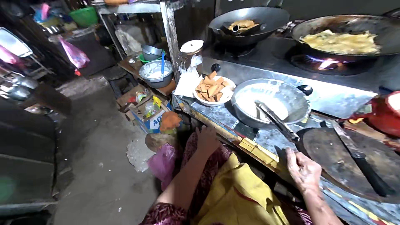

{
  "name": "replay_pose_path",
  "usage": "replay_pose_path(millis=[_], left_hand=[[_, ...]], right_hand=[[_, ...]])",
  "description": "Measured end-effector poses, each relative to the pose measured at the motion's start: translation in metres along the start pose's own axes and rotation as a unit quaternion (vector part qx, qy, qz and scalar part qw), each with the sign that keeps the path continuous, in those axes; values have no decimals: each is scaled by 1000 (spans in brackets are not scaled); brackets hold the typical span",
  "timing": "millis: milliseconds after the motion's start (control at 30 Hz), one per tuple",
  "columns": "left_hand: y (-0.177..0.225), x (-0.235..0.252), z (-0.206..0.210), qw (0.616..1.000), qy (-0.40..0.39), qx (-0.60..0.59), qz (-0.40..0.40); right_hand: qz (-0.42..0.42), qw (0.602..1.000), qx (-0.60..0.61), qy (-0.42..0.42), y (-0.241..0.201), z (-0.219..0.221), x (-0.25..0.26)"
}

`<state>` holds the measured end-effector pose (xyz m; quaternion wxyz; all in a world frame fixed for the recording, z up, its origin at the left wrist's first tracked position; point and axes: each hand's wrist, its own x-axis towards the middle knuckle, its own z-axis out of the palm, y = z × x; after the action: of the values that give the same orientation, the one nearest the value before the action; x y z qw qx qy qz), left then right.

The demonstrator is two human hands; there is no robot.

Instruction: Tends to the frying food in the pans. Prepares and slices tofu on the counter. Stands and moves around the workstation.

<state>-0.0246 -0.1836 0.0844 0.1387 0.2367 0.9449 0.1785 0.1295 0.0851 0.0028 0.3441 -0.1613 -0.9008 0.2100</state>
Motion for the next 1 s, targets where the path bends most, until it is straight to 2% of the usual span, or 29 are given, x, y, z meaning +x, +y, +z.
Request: replay_pose_path(millis=[233,267,400,500,600,667,733,867,933,1000], left_hand=[[-20,-53,-8,970,205,-126,5],[-21,-60,-16,968,212,-133,-6],[-27,-111,-61,981,133,-142,-21],[-37,-164,-84,985,-11,-168,33],[-36,-195,-76,934,-204,-276,102],[-32,-195,-56,906,-280,-302,99],[-32,-182,-38,920,-277,-268,73],[-28,-133,-9,978,-161,-124,40],[-24,-116,10,976,-208,-51,48],[-11,-115,31,956,-287,9,58]], right_hand=[[-7,999,28,23,0,-1,-5],[-2,999,25,21,0,-1,-5],[-21,998,55,21,-1,-5,-8],[-19,998,58,23,-2,-6,-10],[-33,997,56,45,0,-2,-9],[-32,997,58,47,0,-1,-9],[-36,996,62,56,1,1,-8],[-27,997,41,57,-2,1,-9],[-13,998,37,53,-4,2,-11],[-14,997,47,55,-1,4,-10]])
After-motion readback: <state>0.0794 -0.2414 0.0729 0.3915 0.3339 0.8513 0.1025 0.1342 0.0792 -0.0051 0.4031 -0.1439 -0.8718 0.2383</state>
